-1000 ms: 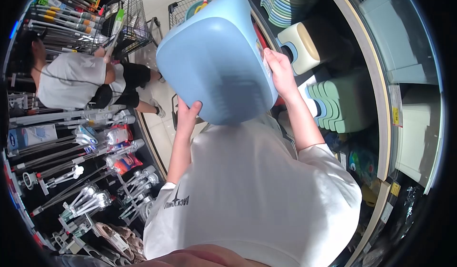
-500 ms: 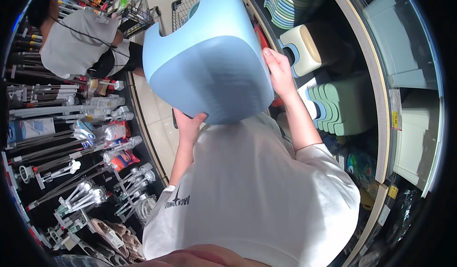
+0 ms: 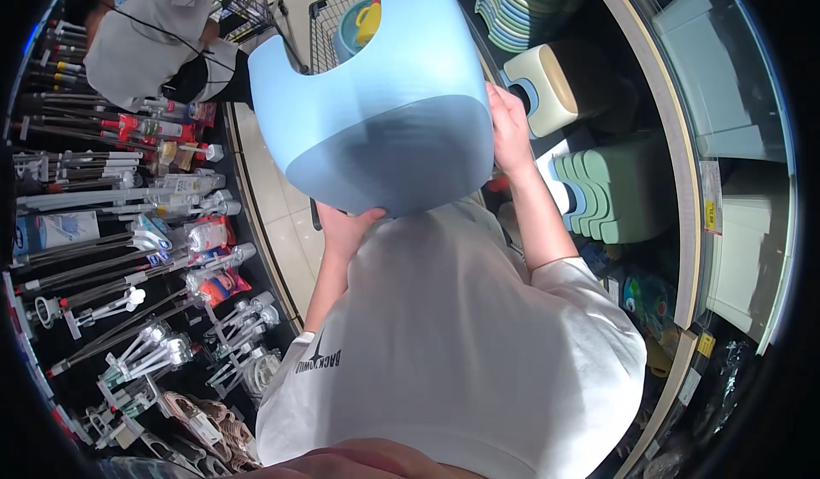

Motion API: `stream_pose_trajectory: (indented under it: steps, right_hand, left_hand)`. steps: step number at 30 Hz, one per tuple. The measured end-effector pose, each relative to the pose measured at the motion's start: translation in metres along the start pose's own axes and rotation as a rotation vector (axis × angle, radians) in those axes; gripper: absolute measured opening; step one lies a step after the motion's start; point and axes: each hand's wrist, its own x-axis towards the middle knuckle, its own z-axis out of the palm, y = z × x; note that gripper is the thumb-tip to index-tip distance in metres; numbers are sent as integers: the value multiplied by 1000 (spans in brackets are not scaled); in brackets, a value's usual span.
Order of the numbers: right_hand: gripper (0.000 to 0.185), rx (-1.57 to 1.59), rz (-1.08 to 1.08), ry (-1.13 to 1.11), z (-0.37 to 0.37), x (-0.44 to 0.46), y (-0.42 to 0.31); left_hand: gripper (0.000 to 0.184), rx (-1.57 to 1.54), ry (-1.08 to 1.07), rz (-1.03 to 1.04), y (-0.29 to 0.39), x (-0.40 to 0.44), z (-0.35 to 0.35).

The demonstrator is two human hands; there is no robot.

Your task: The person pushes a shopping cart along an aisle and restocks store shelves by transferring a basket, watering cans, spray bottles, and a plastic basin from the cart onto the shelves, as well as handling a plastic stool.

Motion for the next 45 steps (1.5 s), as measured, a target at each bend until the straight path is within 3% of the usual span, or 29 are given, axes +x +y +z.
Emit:
stream_pose_trajectory:
  steps: [17, 23, 29, 31, 32, 34, 35, 36, 38, 40, 41, 43, 44, 45]
  right_hand:
    - [37, -55, -48, 144, 7, -7, 1]
    - [37, 93, -16, 191, 12, -10, -5]
    - [39, 332, 55, 101, -12, -9, 26]
    - [47, 357, -45, -98, -10, 0, 29]
    - [47, 357, -45, -99, -8, 1, 29]
    - [61, 643, 173, -34, 8, 6, 12]
    - [72, 388, 54, 64, 28, 3, -4]
    - [72, 387, 53, 64, 23, 3, 1]
    - [75, 721, 309, 20, 10, 1, 14]
    - [76, 651, 381, 27, 16, -2, 6]
    - [77, 581, 457, 34, 18, -4, 3]
    - [73, 509, 559, 74, 16, -5, -3]
    - [68, 437, 659, 113, 13, -6, -4]
    - [57, 606, 670, 6, -3, -4, 13]
  left_hand:
    - [128, 75, -64, -147, 13, 4, -1]
    - [125, 51, -74, -107, 19, 10, 3]
    - [111, 188, -24, 104, -1, 11, -3]
    - [96, 345, 8, 177, -9, 11, -7]
    - [96, 345, 9, 177, -13, 10, -10]
    - [83, 434, -59, 48, -7, 14, -14]
    - [83, 433, -60, 49, -10, 14, -15]
    - [78, 396, -41, 27, -10, 17, -15]
    - [74, 359, -25, 6, -7, 23, -18]
    - [75, 678, 86, 565, 28, 41, -19]
    - [75, 679, 86, 564, 12, 40, -21]
    - [81, -175, 126, 186, -26, 36, -20]
    - [81, -177, 124, 185, -35, 34, -23]
    - [79, -176, 165, 217, -36, 35, -24]
